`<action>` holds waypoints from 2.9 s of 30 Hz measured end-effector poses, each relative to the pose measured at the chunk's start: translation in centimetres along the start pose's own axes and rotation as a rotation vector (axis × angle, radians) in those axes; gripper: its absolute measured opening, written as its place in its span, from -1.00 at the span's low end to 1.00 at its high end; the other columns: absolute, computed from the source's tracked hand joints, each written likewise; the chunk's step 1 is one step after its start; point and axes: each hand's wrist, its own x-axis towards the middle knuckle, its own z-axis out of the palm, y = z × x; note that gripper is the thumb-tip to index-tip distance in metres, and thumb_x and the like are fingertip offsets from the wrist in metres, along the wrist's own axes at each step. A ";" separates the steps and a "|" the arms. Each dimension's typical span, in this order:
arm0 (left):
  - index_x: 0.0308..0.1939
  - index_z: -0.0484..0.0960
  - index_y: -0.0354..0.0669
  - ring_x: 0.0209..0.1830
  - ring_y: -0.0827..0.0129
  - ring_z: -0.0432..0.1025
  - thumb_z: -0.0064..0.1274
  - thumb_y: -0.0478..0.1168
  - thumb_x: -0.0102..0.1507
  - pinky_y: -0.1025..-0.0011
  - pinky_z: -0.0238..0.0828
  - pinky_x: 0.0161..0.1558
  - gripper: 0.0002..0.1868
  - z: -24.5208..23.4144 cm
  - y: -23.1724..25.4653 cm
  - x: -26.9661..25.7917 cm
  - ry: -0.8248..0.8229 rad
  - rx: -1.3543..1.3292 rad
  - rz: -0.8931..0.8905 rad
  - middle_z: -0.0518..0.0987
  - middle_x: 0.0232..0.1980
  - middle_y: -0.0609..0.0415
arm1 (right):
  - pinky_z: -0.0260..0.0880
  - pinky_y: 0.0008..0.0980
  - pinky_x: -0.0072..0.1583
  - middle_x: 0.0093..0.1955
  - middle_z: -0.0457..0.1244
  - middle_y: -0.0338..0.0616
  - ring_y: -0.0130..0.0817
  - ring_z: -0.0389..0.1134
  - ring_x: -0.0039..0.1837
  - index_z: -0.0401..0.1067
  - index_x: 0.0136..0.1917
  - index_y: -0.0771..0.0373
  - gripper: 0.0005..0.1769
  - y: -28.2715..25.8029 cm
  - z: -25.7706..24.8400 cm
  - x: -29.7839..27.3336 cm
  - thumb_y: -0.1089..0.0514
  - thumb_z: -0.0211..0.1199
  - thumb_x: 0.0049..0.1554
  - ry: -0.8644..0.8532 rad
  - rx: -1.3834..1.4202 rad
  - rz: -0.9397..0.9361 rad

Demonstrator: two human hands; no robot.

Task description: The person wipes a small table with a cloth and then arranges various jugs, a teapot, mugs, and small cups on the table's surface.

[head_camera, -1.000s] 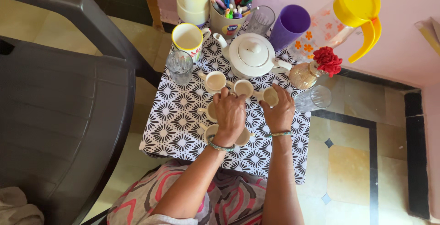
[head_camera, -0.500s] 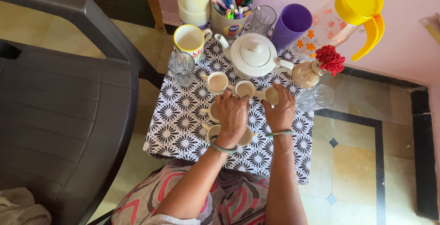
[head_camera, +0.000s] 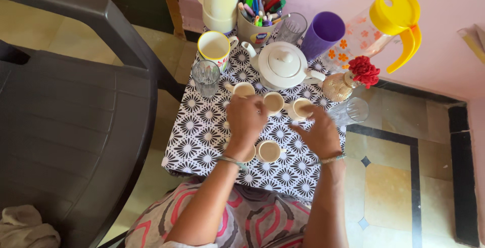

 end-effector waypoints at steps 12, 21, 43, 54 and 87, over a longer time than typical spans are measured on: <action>-0.04 0.70 0.00 -0.23 -0.04 0.57 0.08 -0.31 0.22 0.06 0.47 -0.23 -0.75 -3.4 -5.4 0.7 -0.094 0.070 -0.132 0.67 -0.28 -0.09 | 0.33 -0.09 0.35 0.44 0.22 -0.14 -0.17 0.25 0.45 0.25 0.43 0.04 0.08 -7.9 3.9 -3.9 -0.27 0.59 -0.27 -0.583 -0.484 -0.012; -0.10 0.74 -0.04 -0.22 0.04 0.54 0.16 -0.30 0.22 0.13 0.48 -0.23 -0.81 -1.4 -5.8 0.3 -0.086 0.092 -0.051 0.64 -0.23 -0.09 | 0.46 -0.12 0.09 0.05 0.44 -0.03 -0.09 0.47 0.13 0.53 0.16 0.05 -0.45 -3.4 2.4 -1.4 -0.21 0.46 -0.02 -0.106 -0.173 0.098; -0.10 0.62 -0.15 -0.24 0.09 0.54 0.17 -0.34 0.16 0.15 0.47 -0.23 -0.77 -3.0 -3.5 1.0 -0.010 -0.086 0.041 0.63 -0.28 0.01 | 0.44 -0.08 0.16 0.03 0.42 -0.04 -0.04 0.44 0.15 0.41 0.17 -0.01 -0.39 -5.6 -0.3 -2.1 -0.03 0.50 -0.15 -0.367 -0.194 0.022; -0.22 0.70 -0.10 -0.23 0.10 0.55 0.15 -0.38 0.13 0.18 0.49 -0.19 -0.84 -3.0 -3.5 0.8 -0.153 -0.173 0.184 0.66 -0.25 0.01 | 0.45 -0.04 0.18 0.22 0.29 0.24 0.09 0.38 0.21 0.31 0.46 0.28 -0.23 -3.1 1.8 0.5 0.25 0.41 -0.02 0.414 -0.020 -0.383; -0.52 0.70 -0.29 -0.56 0.25 0.57 0.30 -0.17 -0.03 0.36 0.52 -0.36 -0.78 -5.2 -5.5 2.6 -0.246 -0.217 -0.117 0.65 -0.54 -0.06 | 0.44 -0.47 -0.13 0.11 0.43 -0.21 -0.39 0.48 0.01 0.50 0.14 0.20 -0.64 -6.2 4.9 -1.0 0.11 0.53 0.13 0.551 0.369 -0.498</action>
